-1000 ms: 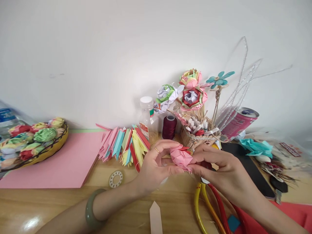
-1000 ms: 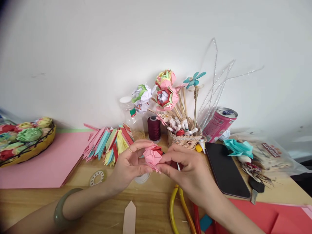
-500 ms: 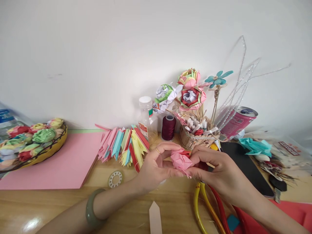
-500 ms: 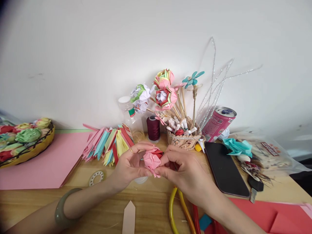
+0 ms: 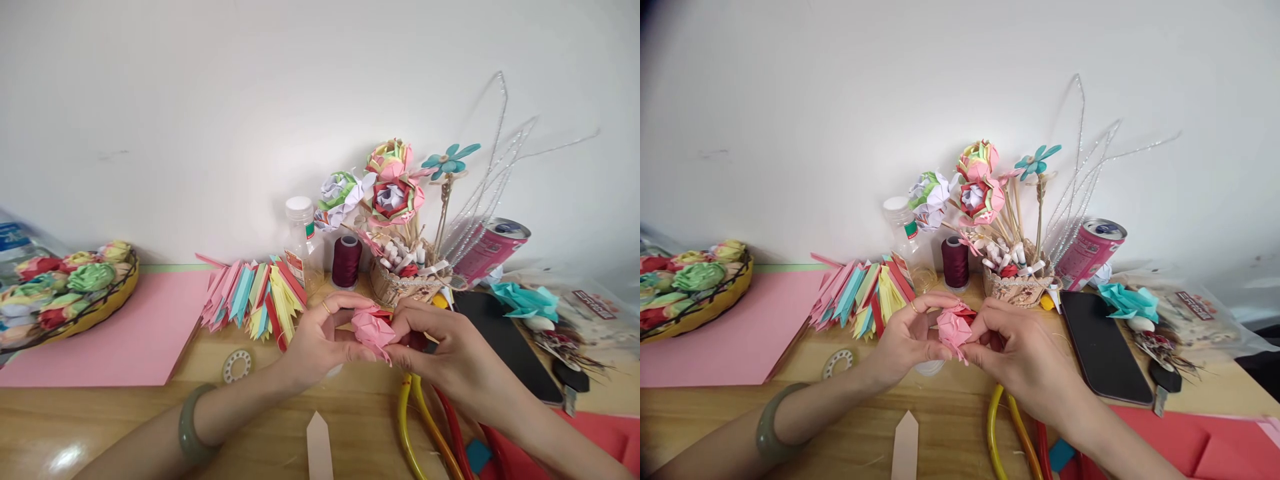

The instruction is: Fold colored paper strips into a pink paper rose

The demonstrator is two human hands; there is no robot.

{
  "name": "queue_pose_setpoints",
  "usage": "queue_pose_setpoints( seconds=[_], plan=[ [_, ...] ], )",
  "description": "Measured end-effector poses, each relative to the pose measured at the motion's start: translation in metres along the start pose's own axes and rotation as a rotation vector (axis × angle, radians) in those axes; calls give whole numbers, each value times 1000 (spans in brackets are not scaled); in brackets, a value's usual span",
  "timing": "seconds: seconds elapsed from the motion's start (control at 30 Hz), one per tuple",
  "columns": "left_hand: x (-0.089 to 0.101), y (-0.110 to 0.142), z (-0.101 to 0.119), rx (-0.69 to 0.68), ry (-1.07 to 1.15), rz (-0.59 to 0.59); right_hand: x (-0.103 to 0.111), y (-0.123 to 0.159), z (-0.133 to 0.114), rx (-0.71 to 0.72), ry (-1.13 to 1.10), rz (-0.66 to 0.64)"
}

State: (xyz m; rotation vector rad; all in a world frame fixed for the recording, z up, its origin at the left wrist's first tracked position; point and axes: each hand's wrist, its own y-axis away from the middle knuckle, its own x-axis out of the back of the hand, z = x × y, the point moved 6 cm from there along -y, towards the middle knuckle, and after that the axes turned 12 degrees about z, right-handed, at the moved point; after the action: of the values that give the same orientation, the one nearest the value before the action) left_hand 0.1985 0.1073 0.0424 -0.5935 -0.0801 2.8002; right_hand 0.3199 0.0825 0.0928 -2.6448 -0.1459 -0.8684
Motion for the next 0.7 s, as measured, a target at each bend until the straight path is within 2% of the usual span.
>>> queue_pose_setpoints(
  seconds=[0.2,0.5,0.7],
  plan=[
    [3,-1,-2,57,8,34,0,-2,-3,31,-18,-86],
    [4,-1,-5,29,-16,18,-6,0,4,-22,18,-7],
    [2,0,-5,119,68,6,-1,-3,6,-99,-64,-7]
  ],
)
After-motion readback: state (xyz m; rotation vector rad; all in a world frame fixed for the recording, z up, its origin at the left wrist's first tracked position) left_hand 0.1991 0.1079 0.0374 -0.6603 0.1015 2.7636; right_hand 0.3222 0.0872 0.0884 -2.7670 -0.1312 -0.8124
